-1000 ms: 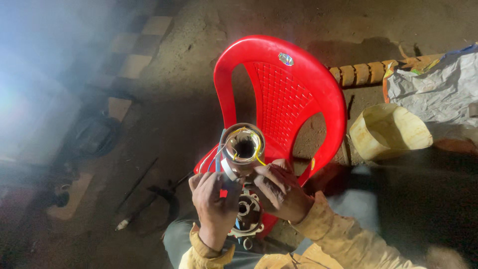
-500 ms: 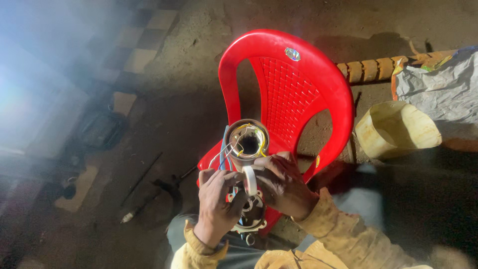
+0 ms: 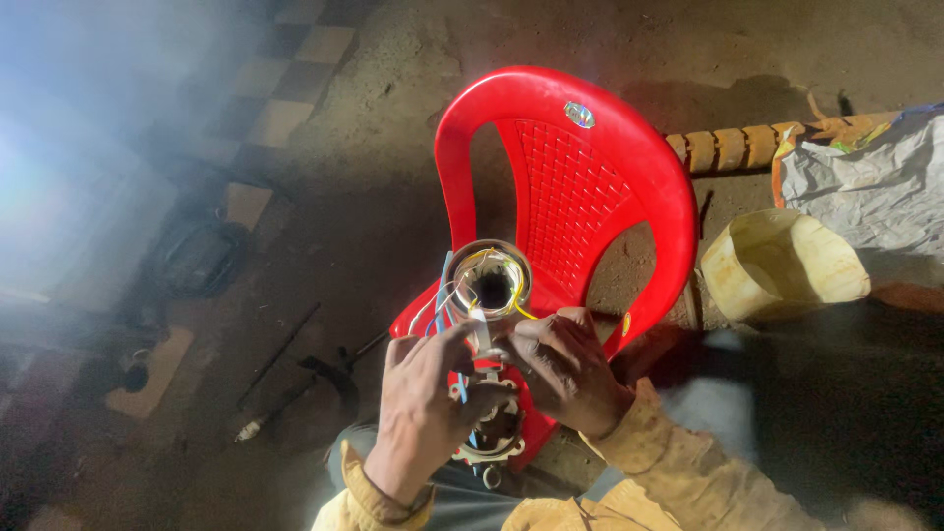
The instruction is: The person sits on the ground repairing a submersible pump motor. They wrap white electrical tape around the motor's wire leads, fetch a small file from a workbench, and then file and sand the stripped wire ends while holding them over the motor body.
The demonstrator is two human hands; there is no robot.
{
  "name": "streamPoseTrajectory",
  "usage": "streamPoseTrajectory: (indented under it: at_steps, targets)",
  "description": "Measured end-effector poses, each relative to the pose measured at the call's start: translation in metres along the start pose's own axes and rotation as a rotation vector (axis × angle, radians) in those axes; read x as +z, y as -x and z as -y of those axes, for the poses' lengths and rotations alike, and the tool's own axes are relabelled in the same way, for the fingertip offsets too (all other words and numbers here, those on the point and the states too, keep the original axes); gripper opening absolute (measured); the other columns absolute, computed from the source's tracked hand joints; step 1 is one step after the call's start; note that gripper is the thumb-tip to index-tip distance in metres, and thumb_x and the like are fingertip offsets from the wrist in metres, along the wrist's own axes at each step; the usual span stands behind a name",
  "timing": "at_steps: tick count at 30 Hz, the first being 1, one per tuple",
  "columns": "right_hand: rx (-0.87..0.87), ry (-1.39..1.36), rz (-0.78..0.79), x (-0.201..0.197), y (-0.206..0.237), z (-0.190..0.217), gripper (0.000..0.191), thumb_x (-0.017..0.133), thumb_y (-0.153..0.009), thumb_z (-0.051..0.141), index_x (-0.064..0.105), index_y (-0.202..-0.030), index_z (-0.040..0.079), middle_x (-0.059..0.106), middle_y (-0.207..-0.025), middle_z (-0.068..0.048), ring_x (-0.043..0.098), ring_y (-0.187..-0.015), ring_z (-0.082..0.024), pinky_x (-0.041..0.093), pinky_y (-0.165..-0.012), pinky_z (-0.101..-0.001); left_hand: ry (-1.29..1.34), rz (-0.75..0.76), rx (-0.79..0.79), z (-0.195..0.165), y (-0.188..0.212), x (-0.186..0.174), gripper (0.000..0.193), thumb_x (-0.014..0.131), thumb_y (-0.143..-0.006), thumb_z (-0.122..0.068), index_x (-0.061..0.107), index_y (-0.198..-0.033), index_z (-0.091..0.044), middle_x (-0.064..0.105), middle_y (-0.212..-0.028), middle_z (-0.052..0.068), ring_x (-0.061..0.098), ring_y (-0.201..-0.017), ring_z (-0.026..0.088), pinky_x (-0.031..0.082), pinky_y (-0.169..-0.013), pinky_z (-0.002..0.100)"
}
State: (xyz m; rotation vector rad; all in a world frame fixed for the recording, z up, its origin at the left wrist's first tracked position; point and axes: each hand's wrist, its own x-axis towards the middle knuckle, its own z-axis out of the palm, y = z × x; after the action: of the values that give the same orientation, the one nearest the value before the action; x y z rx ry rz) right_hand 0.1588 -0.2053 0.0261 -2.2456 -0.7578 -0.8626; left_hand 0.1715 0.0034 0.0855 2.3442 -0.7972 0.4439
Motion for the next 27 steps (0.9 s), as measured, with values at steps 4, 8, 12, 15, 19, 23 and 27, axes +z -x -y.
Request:
streamPoseTrajectory:
  at_steps: [4,8,12,15,19,23,27]
  targets:
    - [-0.012,-0.061,0.017,-0.006,-0.006,0.005,0.050,0.072,-0.082,0.013,0.063,-0.129,0.000,0.063,-0.114,-0.010,0.063,-0.099,-0.027,0.040,-0.089,-0.0426,-0.110,0.130,0.157,0.000,0.005,-0.003,0.049,0.080,-0.073,-0.016,0.058,-0.116,-0.005,0.061,-0.097,0.010,0.062,-0.095,0.028,0.043,-0.090,0.043]
    - [0.014,-0.063,0.028,-0.004,-0.008,0.008,0.045,0.074,-0.081,0.014,0.065,-0.124,0.008,0.063,-0.110,-0.008,0.063,-0.098,-0.026,0.041,-0.091,-0.0429,0.001,-0.017,0.174,0.011,0.004,0.005,0.039,0.080,-0.076,-0.009,0.061,-0.109,-0.008,0.063,-0.090,0.006,0.063,-0.082,0.025,0.044,-0.082,0.039]
    - [0.043,-0.067,0.105,-0.002,-0.002,0.005,0.040,0.072,-0.079,0.010,0.067,-0.119,0.006,0.065,-0.111,-0.008,0.064,-0.098,-0.028,0.043,-0.093,-0.0466,0.168,-0.281,0.127,0.011,0.005,0.023,0.026,0.080,-0.074,-0.003,0.062,-0.093,-0.007,0.061,-0.077,0.003,0.057,-0.067,0.023,0.041,-0.070,0.037]
    - [-0.039,-0.020,0.039,-0.002,0.003,0.001,0.037,0.070,-0.078,0.008,0.066,-0.115,0.002,0.064,-0.110,-0.012,0.065,-0.099,-0.029,0.044,-0.094,-0.0487,0.142,-0.330,-0.026,0.005,0.006,0.030,0.020,0.083,-0.076,-0.006,0.064,-0.081,-0.009,0.058,-0.067,0.001,0.054,-0.061,0.021,0.039,-0.066,0.037]
    - [-0.092,0.042,0.043,-0.005,0.006,-0.004,0.034,0.069,-0.076,0.006,0.066,-0.109,-0.003,0.064,-0.107,-0.017,0.063,-0.097,-0.032,0.044,-0.092,-0.0511,0.048,-0.253,-0.094,0.001,-0.004,0.025,0.029,0.089,-0.074,-0.015,0.061,-0.077,-0.012,0.057,-0.065,0.003,0.056,-0.066,0.022,0.039,-0.075,0.038]
    - [-0.030,0.009,-0.011,-0.008,0.002,-0.004,0.035,0.069,-0.079,0.007,0.069,-0.113,-0.001,0.065,-0.108,-0.012,0.064,-0.098,-0.028,0.044,-0.093,-0.0476,0.086,-0.154,-0.124,-0.002,-0.009,0.008,0.043,0.087,-0.072,-0.024,0.064,-0.104,-0.007,0.064,-0.075,-0.001,0.058,-0.073,0.022,0.041,-0.081,0.038]
    - [0.050,0.020,-0.015,-0.013,-0.005,0.000,0.028,0.070,-0.081,0.010,0.071,-0.109,0.008,0.067,-0.106,-0.006,0.066,-0.100,-0.025,0.042,-0.095,-0.0454,-0.015,0.033,0.161,-0.001,-0.003,-0.001,0.056,0.086,-0.066,-0.027,0.061,-0.110,-0.003,0.062,-0.092,0.010,0.059,-0.088,0.031,0.040,-0.086,0.045]
